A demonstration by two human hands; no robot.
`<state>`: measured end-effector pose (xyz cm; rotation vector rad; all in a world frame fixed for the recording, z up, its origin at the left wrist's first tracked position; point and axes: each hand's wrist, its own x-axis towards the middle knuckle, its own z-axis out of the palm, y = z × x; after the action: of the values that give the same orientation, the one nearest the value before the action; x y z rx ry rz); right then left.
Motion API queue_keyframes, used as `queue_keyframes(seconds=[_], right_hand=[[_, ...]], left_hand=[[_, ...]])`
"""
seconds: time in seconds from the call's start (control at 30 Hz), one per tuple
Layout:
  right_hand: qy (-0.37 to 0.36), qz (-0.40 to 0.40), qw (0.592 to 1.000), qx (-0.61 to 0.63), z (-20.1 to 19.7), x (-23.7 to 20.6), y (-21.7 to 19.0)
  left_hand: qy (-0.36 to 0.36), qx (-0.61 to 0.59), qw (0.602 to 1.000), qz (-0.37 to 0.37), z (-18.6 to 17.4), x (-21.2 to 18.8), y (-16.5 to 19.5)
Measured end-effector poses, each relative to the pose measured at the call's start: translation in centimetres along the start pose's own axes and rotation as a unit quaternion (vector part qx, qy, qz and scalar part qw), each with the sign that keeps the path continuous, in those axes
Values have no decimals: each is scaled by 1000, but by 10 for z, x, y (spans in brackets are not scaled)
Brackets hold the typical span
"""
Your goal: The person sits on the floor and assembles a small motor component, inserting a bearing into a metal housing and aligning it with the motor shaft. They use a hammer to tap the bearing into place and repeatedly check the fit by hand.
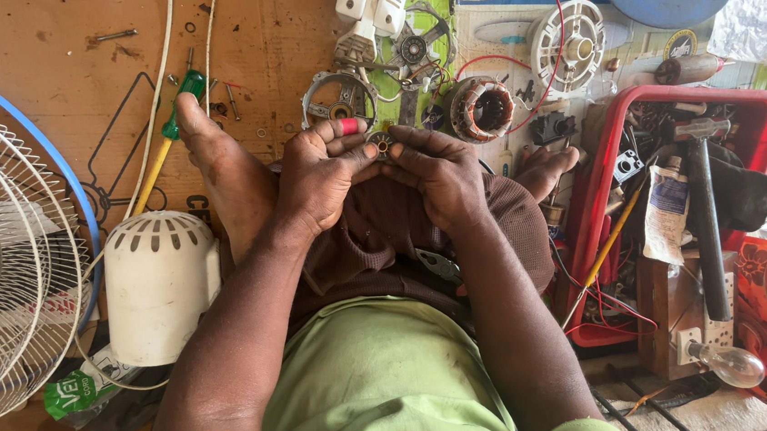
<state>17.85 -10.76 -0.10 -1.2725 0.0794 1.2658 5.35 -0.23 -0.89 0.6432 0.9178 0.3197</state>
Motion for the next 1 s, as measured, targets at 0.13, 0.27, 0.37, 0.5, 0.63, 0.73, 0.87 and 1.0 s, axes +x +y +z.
queue_keyframes(seconds=[0.13, 0.27, 0.37, 0.5, 0.63, 0.73, 0.87, 1.0], right_hand=[[-3, -1, 1000, -5, 3, -1, 0], [-17, -5, 1000, 2, 2, -2, 1], [-28, -17, 999, 10, 1, -2, 3], [-15, -14, 1000, 7, -1, -1, 4], [-9, -4, 1000, 9, -2, 0, 4], [-17, -3, 1000, 12, -3, 0, 2], [-13, 13, 1000, 8, -2, 0, 1], [-13, 20, 1000, 19, 2, 2, 1]], left_hand=[[-7, -4, 1000, 5, -1, -1, -1], [-20, -29, 999, 18, -2, -1, -2], [-22, -4, 999, 43, -1, 0, -2], [-15, -6, 1000, 24, 0, 0, -2], [-13, 11, 1000, 26, 2, -1, -1], [-8, 18, 1000, 16, 1, -1, -1], [-12, 7, 1000, 24, -1, 0, -3], [-15, -13, 999, 38, -2, 0, -3]])
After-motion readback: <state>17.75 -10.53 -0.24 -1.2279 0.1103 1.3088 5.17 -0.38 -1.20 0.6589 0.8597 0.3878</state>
